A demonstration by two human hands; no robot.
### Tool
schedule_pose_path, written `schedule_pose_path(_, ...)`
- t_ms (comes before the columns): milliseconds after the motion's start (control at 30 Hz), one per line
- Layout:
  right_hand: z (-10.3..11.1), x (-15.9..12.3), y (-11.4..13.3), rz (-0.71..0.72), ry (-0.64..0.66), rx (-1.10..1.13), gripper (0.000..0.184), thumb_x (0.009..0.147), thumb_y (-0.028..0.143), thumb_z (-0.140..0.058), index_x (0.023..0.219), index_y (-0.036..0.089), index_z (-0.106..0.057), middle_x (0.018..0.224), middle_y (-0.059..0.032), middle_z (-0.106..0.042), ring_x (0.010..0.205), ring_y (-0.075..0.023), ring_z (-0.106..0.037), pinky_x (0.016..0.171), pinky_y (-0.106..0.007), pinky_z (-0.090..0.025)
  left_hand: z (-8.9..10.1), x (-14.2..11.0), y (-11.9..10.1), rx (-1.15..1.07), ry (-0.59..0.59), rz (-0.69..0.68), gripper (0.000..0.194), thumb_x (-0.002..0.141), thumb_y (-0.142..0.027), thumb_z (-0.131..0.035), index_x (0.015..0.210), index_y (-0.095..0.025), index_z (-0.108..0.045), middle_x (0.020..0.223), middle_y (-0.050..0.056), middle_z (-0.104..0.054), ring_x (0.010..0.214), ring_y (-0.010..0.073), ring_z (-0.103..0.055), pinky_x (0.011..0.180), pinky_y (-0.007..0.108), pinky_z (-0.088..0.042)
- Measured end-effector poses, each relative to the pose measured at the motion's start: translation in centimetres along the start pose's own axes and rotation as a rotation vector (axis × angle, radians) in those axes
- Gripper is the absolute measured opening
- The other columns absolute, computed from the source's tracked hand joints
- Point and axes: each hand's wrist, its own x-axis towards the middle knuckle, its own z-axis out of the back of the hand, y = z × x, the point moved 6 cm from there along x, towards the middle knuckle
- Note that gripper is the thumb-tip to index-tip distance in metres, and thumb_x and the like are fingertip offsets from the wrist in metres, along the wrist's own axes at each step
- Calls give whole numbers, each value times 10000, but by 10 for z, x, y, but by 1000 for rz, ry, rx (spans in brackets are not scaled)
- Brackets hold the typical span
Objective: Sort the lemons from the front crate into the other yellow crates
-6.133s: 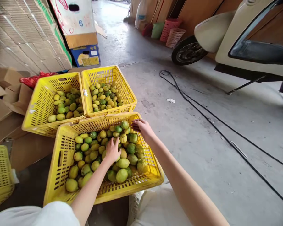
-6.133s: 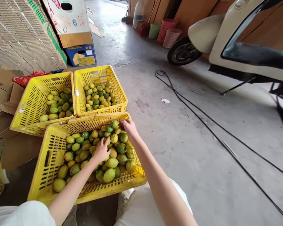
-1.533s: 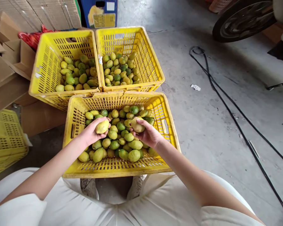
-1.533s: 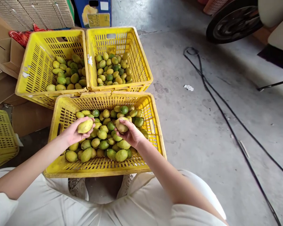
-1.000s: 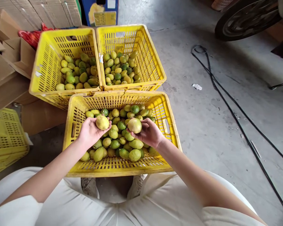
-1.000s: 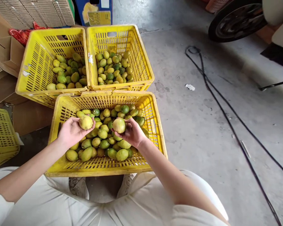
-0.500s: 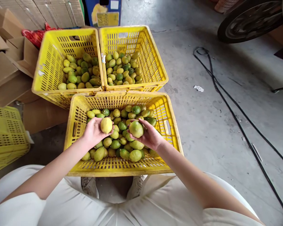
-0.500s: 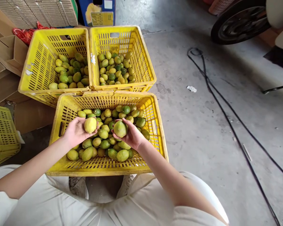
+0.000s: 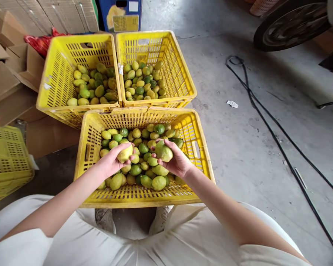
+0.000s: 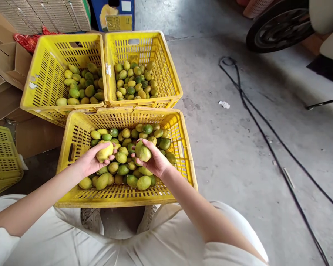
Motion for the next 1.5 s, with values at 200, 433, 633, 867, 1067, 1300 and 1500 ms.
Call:
schedule_pose_path(200,1,0,6,28,-77,124,254,922,355,-630,1115,190,-641,893,-83,-778,844,-248,-786,696,-345,-687,0,-1,-5,-231,-181,-50,218,1032,-218,-441,1087,-138,-636,881,114,-725,756,213,-734,646,335,-668)
schedule_pose_path(433,-1,-1,3,78,-83,66,213,801,235,-694,1008,217,-645,968,-65,-791,884,-238,-772,692,-317,-679,4,2,-5,-114,-160,-78,53,967,-123,-598,948,-126,-648,794,80,-711,644,163,-695,583,255,-631)
schedule_pose_path(633,-2,0,7,82,29,41,194,744,259,-784,853,218,-630,799,-1,-725,683,-156,-692,574,-242,-606,7,2,-1,-86,-177,-34,147,902,-52,-556,800,-134,-622,712,69,-686,551,129,-645,472,184,-531)
schedule_pose_path(867,3,1,8,128,-90,-11,179,813,314,-763,770,212,-622,708,0,-692,676,-183,-707,494,-246,-553,7,-3,6,-88,-188,15,95,918,-137,-566,847,-126,-627,689,63,-662,514,131,-617,438,180,-471)
schedule_pose_path(1067,15,6,9,127,-169,-1,180,814,306,-678,975,227,-676,808,-39,-754,821,-266,-770,693,-394,-673,6,-5,5,-150,-199,-4,205,912,-197,-457,888,-119,-645,790,146,-713,638,220,-688,552,307,-592)
schedule_pose_path(1300,6,4,5,105,-118,-12,156,824,288,-771,890,234,-641,813,-17,-761,736,-198,-759,619,-285,-642,-6,-5,2,35,44,-54,132,805,-212,-559,680,-171,-569,569,15,-558,408,131,-518,364,209,-383)
schedule_pose_path(1500,0,3,2,54,-38,-39,194,867,346,-756,807,211,-630,771,-33,-740,807,-243,-778,682,-348,-661,-2,-3,9,110,14,-13,286,894,-283,-570,633,-167,-571,524,25,-551,382,129,-509,375,224,-407)
